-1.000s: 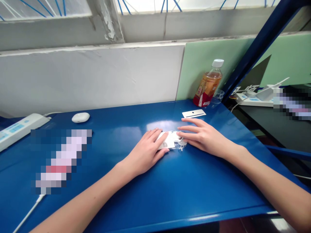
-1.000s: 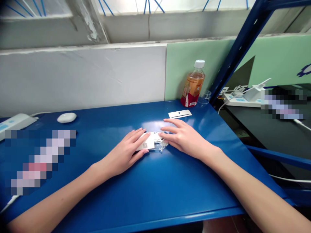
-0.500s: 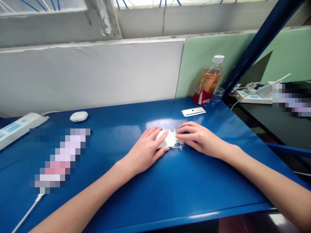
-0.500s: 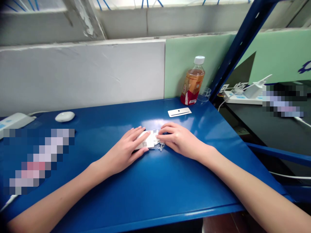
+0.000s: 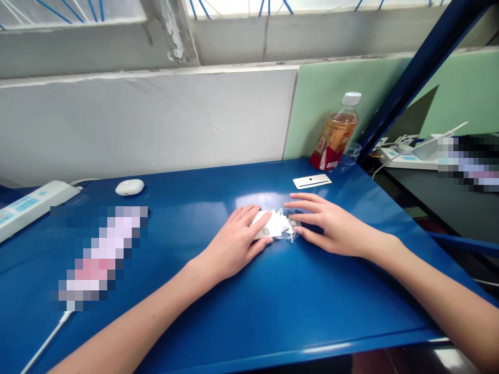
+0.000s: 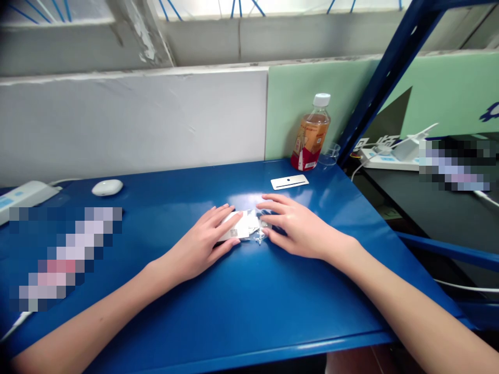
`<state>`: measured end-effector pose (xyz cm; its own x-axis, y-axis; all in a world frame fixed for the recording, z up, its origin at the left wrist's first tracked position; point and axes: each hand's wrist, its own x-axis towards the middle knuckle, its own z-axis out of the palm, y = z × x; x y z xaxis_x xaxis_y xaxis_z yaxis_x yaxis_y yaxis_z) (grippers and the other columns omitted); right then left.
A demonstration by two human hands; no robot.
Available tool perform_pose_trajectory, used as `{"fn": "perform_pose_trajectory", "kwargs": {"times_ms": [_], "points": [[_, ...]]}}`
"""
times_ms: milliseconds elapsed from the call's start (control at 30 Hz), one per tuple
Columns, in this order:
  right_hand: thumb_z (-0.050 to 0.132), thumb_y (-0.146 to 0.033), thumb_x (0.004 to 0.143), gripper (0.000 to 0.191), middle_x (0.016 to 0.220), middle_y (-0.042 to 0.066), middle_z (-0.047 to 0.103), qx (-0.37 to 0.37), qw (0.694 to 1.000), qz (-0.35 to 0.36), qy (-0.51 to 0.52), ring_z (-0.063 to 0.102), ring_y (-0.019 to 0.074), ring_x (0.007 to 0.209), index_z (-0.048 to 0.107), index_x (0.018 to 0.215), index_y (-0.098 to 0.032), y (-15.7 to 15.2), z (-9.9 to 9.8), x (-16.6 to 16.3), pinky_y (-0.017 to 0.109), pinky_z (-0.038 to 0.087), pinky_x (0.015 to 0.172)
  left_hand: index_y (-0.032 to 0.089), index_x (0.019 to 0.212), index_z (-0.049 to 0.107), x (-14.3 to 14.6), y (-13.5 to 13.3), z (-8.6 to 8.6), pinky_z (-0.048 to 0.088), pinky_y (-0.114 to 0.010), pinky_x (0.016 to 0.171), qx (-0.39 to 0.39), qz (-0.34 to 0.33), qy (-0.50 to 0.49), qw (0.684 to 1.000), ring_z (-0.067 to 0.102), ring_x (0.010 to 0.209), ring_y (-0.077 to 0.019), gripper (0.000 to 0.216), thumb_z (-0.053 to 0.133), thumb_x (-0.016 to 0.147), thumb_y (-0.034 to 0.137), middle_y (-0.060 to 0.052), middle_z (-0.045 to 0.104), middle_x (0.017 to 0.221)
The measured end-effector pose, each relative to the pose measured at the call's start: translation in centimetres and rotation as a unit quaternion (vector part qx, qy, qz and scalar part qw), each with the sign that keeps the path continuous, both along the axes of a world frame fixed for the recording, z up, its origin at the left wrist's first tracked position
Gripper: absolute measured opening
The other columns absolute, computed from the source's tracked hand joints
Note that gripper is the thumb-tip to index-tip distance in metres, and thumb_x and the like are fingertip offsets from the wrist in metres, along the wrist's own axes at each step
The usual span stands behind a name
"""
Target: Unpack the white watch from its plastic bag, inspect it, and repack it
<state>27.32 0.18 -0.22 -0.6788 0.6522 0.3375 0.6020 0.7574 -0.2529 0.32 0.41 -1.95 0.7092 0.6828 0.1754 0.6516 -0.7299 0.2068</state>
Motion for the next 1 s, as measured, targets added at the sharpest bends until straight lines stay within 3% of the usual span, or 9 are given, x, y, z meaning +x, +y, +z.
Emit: {"fn": "perform_pose_trajectory", "kwargs": {"times_ms": [233,367,567,700,833,1000], "points": [[0.058,-0.041,0.096,0.054,0.158,0.019,0.038,-0.071,0.997,0.018,-0.023,0.028,0.0336,0.149,0.053,0.142,-0.013,-1.4,-0.3,-1.0,0.054,0.04,0.114,0.013,0.142,0.049,0.2,0.0,-0.1,0.037,-0.055,0.113,0.03,-0.011,-0.022,0.999,0.047,0.137,-0.0341,0.047,0.043,0.104,0.04,-0.021,0.053,0.143],[0.059,-0.049,0.094,0.064,0.162,0.022,0.024,-0.096,0.995,0.026,-0.014,0.017,0.0342,0.152,0.052,0.142,-0.008,-1.7,-0.7,-1.3,0.054,0.034,0.117,0.012,0.141,0.048,0.4,-0.1,0.0,0.038,-0.054,0.112,0.042,-0.015,-0.006,0.999,0.048,0.136,-0.0339,0.047,0.038,0.105,0.041,-0.021,0.054,0.143],[0.06,-0.054,0.092,0.066,0.163,0.021,0.02,-0.119,0.992,0.029,-0.012,0.015,0.0358,0.152,0.056,0.139,-0.008,-1.4,-1.0,-1.1,0.056,0.031,0.118,0.011,0.146,0.043,0.4,-0.2,-0.2,0.032,-0.053,0.116,0.02,-0.002,0.021,1.0,0.04,0.143,-0.0327,0.051,0.036,0.106,0.043,-0.021,0.047,0.15],[0.061,-0.048,0.093,0.049,0.159,0.016,0.036,-0.108,0.994,0.008,0.008,0.026,0.0351,0.15,0.065,0.129,-0.016,-0.8,-0.9,-0.7,0.055,0.035,0.116,0.012,0.152,0.035,0.3,-0.3,0.1,0.026,-0.052,0.119,-0.004,-0.003,0.056,0.998,0.029,0.149,-0.0327,0.06,0.034,0.105,0.05,-0.02,0.036,0.158],[0.057,-0.032,0.096,0.028,0.127,0.013,0.069,-0.043,0.994,-0.05,0.089,0.056,0.0284,0.129,0.07,0.115,-0.016,-0.2,-1.1,-0.8,0.046,0.048,0.107,0.013,0.155,0.029,0.3,-0.6,0.7,0.023,-0.052,0.12,-0.02,-0.011,0.081,0.996,0.022,0.151,-0.0324,0.067,0.033,0.104,0.055,-0.018,0.029,0.161],[0.057,-0.025,0.095,0.019,0.1,0.011,0.077,0.02,0.991,-0.106,0.08,0.069,0.0288,0.102,0.073,0.102,-0.016,0.0,-1.3,-0.9,0.047,0.055,0.092,0.012,0.157,0.026,0.3,-0.7,1.0,0.021,-0.054,0.12,-0.025,-0.014,0.093,0.995,0.02,0.152,-0.0332,0.069,0.031,0.104,0.056,-0.015,0.027,0.163]]}}
